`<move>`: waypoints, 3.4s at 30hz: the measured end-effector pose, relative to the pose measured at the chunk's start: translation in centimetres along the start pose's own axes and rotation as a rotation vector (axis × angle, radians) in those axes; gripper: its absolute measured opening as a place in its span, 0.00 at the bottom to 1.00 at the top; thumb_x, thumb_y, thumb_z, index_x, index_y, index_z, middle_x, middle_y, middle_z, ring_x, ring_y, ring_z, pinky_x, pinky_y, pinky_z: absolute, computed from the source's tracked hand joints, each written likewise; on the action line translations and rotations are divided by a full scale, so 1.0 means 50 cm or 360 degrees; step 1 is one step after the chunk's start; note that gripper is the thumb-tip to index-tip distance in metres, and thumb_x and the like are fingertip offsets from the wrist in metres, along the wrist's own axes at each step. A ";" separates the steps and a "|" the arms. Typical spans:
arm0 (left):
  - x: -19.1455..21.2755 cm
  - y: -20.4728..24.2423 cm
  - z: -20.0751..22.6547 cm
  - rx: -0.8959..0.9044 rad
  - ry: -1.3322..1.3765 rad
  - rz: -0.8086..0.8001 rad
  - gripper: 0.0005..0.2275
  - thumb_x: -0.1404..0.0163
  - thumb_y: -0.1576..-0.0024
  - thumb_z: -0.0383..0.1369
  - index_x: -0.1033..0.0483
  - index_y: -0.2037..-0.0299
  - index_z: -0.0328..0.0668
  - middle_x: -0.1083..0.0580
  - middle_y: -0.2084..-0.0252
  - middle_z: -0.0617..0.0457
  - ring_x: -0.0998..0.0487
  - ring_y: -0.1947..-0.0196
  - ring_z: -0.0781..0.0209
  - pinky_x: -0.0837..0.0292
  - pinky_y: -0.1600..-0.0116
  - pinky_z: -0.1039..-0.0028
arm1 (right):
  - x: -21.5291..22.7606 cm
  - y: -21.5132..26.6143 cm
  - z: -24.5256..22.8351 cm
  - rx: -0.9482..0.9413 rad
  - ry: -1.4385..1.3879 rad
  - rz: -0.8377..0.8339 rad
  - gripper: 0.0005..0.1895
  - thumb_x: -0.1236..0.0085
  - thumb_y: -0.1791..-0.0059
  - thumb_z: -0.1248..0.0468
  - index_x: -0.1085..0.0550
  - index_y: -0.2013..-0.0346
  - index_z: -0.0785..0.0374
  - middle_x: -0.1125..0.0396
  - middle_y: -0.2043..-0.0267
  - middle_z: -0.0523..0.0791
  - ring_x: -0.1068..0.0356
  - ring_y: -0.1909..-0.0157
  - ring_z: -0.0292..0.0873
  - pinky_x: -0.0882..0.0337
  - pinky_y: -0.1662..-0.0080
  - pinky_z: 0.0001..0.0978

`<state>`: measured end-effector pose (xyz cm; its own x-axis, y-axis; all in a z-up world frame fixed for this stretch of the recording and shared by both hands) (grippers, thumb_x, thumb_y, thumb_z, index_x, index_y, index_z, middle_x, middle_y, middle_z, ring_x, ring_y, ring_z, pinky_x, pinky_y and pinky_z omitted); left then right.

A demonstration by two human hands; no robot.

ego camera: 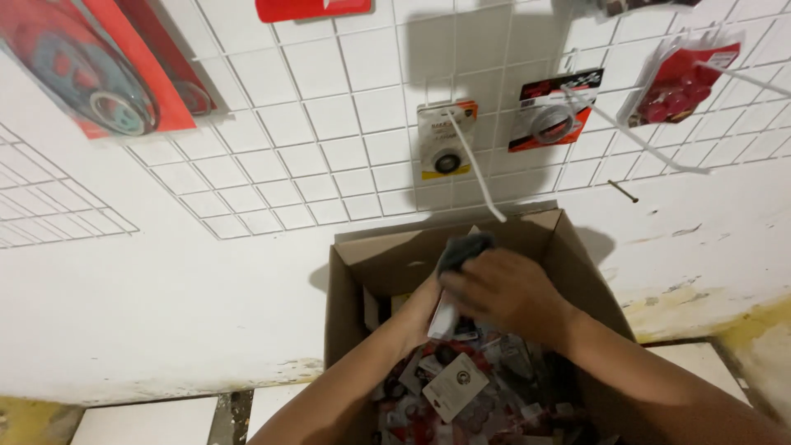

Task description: The person wipes the packaging of small hardware items, such as a master key set and a lock cylinder, using a yellow cloth. They retrieve the items from a cardboard box, clean the plastic and cardboard surfaces, and then hang them on a wall-mounted wire grid display.

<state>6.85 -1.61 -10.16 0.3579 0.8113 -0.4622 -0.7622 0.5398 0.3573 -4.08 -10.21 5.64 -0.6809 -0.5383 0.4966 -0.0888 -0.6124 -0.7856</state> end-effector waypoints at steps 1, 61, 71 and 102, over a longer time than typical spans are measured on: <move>-0.006 0.010 0.012 -0.0005 -0.0002 -0.0002 0.24 0.59 0.37 0.48 0.30 0.42 0.33 0.29 0.52 0.38 0.28 0.51 0.53 0.31 0.45 0.66 | 0.011 -0.003 -0.001 0.0004 0.0003 0.0002 0.11 0.36 0.50 0.59 0.22 0.57 0.61 0.34 0.68 0.49 0.31 0.70 0.50 0.27 0.67 0.41; -0.121 0.157 0.096 -0.0252 0.0184 -0.0320 0.32 0.65 0.36 0.56 0.50 0.25 0.53 0.46 0.25 0.46 0.42 0.29 0.54 0.54 0.27 0.63 | -0.020 0.052 0.036 -0.0708 -0.0041 -0.0380 0.30 0.43 0.53 0.74 0.30 0.35 0.65 0.36 0.45 0.53 0.34 0.45 0.59 0.32 0.43 0.50; -0.073 0.109 0.061 0.0018 0.0354 -0.0477 0.26 0.65 0.35 0.56 0.30 0.46 0.39 0.27 0.58 0.45 0.27 0.69 0.63 0.32 0.71 0.72 | -0.020 0.047 -0.002 -0.0148 0.0116 -0.0390 0.14 0.46 0.47 0.67 0.25 0.46 0.58 0.31 0.45 0.49 0.30 0.44 0.56 0.29 0.48 0.48; -0.008 0.040 0.112 -0.0199 0.1320 0.0094 0.32 0.49 0.49 0.56 0.24 0.48 0.31 0.25 0.48 0.28 0.23 0.50 0.27 0.28 0.45 0.40 | -0.033 0.053 0.005 -0.0345 -0.0048 -0.0453 0.12 0.49 0.51 0.71 0.22 0.55 0.65 0.29 0.53 0.50 0.28 0.53 0.54 0.27 0.51 0.44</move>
<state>8.19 0.41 -4.71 -0.1598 0.3830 -0.9098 -0.8390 0.4330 0.3296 -3.03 -11.09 2.81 -0.5851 -0.3828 0.7149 -0.4261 -0.6050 -0.6726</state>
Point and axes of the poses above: each hand's wrist, its own y-axis away from the middle knuckle, its own x-axis out of the back of the hand, z = x × y, the point moved 6 cm from there along -y, towards the middle knuckle
